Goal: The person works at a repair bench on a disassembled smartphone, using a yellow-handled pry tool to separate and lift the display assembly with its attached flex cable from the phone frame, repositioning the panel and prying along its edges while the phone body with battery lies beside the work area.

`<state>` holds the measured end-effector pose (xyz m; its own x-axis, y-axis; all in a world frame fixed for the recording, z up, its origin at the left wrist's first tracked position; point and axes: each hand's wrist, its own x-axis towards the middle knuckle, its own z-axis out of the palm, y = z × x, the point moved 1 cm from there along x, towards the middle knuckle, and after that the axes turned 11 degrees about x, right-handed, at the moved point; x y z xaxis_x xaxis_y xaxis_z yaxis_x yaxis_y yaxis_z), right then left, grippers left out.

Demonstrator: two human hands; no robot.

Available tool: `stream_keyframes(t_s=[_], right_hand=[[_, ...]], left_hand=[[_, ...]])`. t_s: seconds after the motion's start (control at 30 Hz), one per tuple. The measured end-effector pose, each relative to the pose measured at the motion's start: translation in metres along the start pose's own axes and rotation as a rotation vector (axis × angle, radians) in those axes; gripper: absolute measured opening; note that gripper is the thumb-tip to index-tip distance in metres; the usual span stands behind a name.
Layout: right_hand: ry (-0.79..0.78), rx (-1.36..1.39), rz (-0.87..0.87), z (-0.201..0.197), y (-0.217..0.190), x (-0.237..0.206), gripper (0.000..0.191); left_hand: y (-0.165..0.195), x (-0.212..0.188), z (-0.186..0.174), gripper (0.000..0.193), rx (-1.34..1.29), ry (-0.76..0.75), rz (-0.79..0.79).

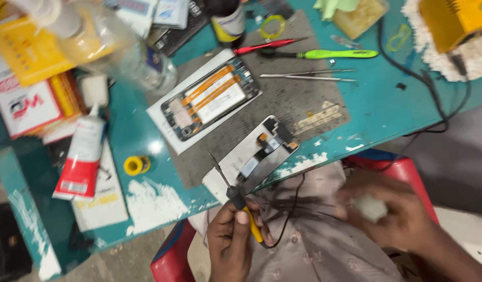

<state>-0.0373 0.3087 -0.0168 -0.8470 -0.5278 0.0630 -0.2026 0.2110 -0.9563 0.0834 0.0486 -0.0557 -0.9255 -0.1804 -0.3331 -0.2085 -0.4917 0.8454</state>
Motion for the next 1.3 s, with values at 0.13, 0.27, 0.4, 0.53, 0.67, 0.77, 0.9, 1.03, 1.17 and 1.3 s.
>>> stream_keyframes(t_s=[0.13, 0.27, 0.4, 0.53, 0.67, 0.77, 0.9, 1.03, 1.17, 1.3], right_hand=[[-0.031, -0.329, -0.265, 0.025, -0.007, 0.051, 0.029], [-0.115, -0.431, -0.423, 0.050, -0.010, 0.086, 0.027], [-0.071, -0.531, -0.448, 0.061, -0.008, 0.104, 0.024], [0.076, -0.433, -0.431, 0.035, -0.005, 0.121, 0.032], [0.410, -0.479, -0.359, -0.042, 0.012, 0.143, 0.011], [0.420, -0.488, -0.164, -0.082, 0.038, 0.156, 0.009], [0.286, -0.559, 0.060, -0.103, 0.058, 0.172, 0.020], [0.234, -0.416, 0.095, -0.110, 0.056, 0.185, 0.030], [0.159, -0.399, 0.167, -0.116, 0.057, 0.191, 0.028], [0.110, -0.352, 0.164, -0.117, 0.061, 0.194, 0.023]], left_hand=[[-0.011, -0.024, -0.013, 0.031, 0.052, 0.026, 0.017], [-0.023, -0.032, -0.017, 0.033, 0.043, 0.087, -0.025], [-0.028, -0.028, -0.019, 0.032, 0.067, 0.089, -0.060], [-0.029, -0.018, -0.015, 0.029, 0.105, 0.074, -0.130], [-0.028, -0.008, -0.010, 0.029, 0.122, -0.016, -0.220], [-0.028, -0.001, -0.006, 0.028, 0.178, -0.094, -0.285], [-0.030, 0.006, 0.002, 0.029, 0.269, -0.170, -0.452], [-0.032, 0.009, 0.009, 0.033, 0.324, -0.237, -0.466], [-0.031, 0.008, 0.007, 0.032, 0.294, -0.256, -0.501], [-0.032, 0.007, 0.007, 0.031, 0.263, -0.243, -0.523]])
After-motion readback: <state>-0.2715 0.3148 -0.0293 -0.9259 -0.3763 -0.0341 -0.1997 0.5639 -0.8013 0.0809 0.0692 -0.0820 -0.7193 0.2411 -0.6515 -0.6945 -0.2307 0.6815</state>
